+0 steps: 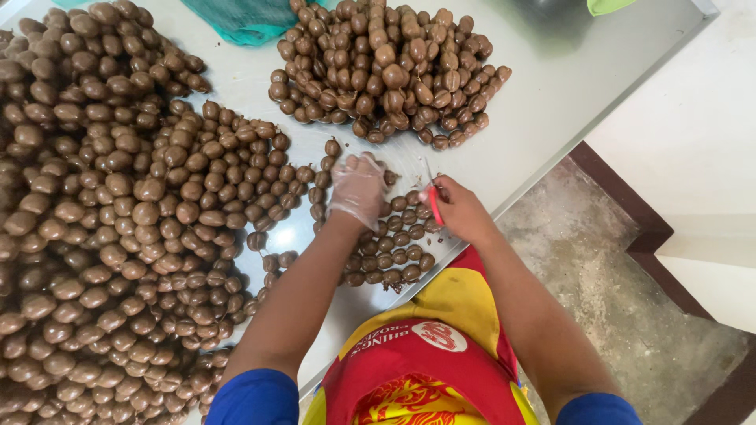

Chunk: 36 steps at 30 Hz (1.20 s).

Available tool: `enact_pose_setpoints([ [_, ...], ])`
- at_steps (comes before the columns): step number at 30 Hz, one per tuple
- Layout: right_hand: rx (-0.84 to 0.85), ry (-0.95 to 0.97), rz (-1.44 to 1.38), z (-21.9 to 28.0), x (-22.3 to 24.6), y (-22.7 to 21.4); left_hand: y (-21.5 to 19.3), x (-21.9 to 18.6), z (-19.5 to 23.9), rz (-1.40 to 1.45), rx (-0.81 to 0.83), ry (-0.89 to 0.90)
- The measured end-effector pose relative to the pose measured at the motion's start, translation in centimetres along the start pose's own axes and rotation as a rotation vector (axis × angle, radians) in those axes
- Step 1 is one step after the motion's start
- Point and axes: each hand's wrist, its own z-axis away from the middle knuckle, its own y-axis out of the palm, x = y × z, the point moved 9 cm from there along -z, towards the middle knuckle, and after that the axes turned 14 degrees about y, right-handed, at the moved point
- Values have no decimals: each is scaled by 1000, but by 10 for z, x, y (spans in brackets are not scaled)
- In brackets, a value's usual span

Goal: The person separates individual small brown food items from long chains using scissors and arranges them into groups on a metal table.

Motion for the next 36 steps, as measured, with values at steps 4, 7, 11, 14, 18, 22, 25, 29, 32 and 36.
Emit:
enact_pose_setpoints([
  [4,-25,9,100,9,22,7,11,-4,-10,-21,-97,41],
  [7,-13,11,260,20,28,17,25,8,17,613,-107,-228],
  [11,-13,-27,376,25,34,29,-6,-13,24,310,-196,-28],
  [14,-47,-67,391,23,33,29,-16,-18,28,208,-294,4],
  [18,-34,-152,344,18,30,28,-15,-20,29,198,-243,-1],
  [22,192,68,68,7,6,28,-17,-16,31,293,-171,-1],
  [25,124,104,49,-2,-3,11,-42,0,39,452,-338,36],
  [29,59,121,-38,-14,-13,-4,-28,51,48,183,27,-197],
  [32,61,95,-32,-18,-9,-1,-15,49,43,99,109,-190],
  [36,153,140,14,-7,7,16,-11,34,30,-8,61,-126],
])
